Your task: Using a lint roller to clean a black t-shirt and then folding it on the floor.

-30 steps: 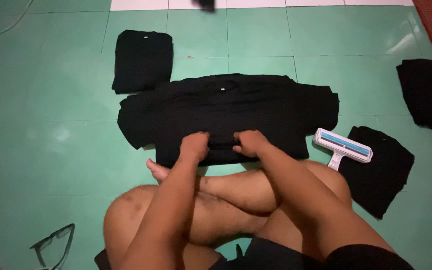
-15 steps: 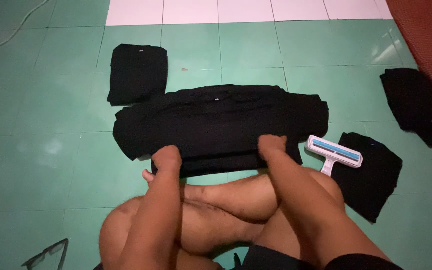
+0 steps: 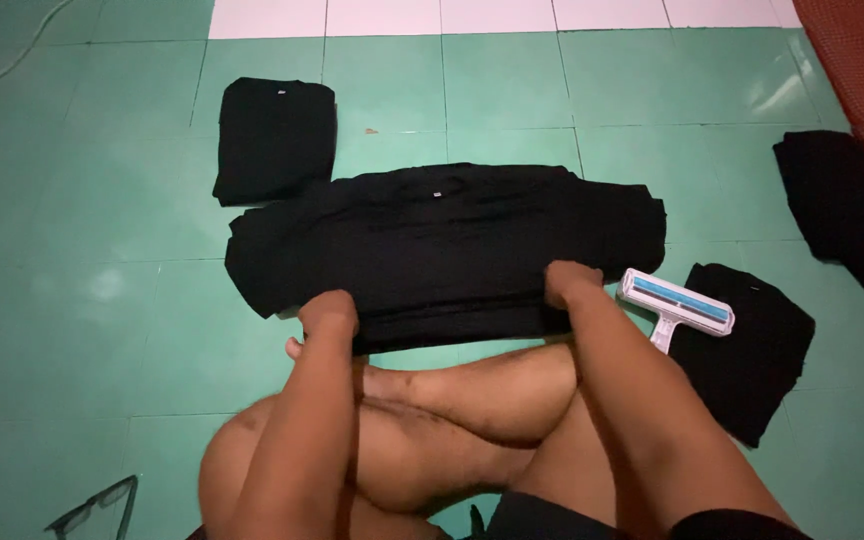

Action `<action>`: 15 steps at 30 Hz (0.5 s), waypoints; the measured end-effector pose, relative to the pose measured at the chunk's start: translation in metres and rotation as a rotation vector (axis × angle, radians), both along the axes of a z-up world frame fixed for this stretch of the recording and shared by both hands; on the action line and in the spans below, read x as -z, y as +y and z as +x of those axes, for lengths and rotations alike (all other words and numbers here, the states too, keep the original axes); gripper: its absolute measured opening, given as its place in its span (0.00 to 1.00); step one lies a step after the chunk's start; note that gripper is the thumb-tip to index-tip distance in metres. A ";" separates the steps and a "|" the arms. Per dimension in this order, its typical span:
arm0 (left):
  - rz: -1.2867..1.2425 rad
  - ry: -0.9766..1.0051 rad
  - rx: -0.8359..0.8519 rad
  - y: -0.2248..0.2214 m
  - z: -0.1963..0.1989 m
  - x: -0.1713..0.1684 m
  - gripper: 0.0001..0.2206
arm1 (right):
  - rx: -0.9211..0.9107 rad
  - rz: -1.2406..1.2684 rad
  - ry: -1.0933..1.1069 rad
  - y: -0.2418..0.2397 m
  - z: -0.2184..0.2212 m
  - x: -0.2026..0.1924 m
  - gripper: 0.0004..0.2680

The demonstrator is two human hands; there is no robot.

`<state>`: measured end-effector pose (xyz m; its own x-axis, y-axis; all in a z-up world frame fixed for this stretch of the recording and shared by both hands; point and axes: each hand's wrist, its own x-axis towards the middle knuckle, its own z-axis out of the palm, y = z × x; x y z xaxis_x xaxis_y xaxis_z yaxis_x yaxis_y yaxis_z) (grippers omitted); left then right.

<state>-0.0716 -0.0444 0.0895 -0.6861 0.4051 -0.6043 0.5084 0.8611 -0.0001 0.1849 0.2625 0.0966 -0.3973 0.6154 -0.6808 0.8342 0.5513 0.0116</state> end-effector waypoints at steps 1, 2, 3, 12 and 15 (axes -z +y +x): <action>-0.002 -0.003 0.002 -0.001 0.001 -0.001 0.13 | -0.053 0.047 -0.010 0.006 0.002 0.016 0.13; -0.004 -0.004 0.003 -0.002 0.002 -0.001 0.13 | -0.107 0.093 -0.018 0.011 0.004 0.031 0.12; -0.005 -0.005 0.003 -0.002 0.000 0.008 0.13 | -0.108 0.092 -0.019 0.004 0.000 0.024 0.12; -0.090 0.080 0.005 0.016 0.002 0.029 0.14 | -0.380 -0.536 0.846 -0.093 -0.054 -0.085 0.32; -0.083 0.086 0.034 0.011 0.007 0.018 0.14 | -0.291 0.314 0.904 -0.074 -0.059 -0.081 0.34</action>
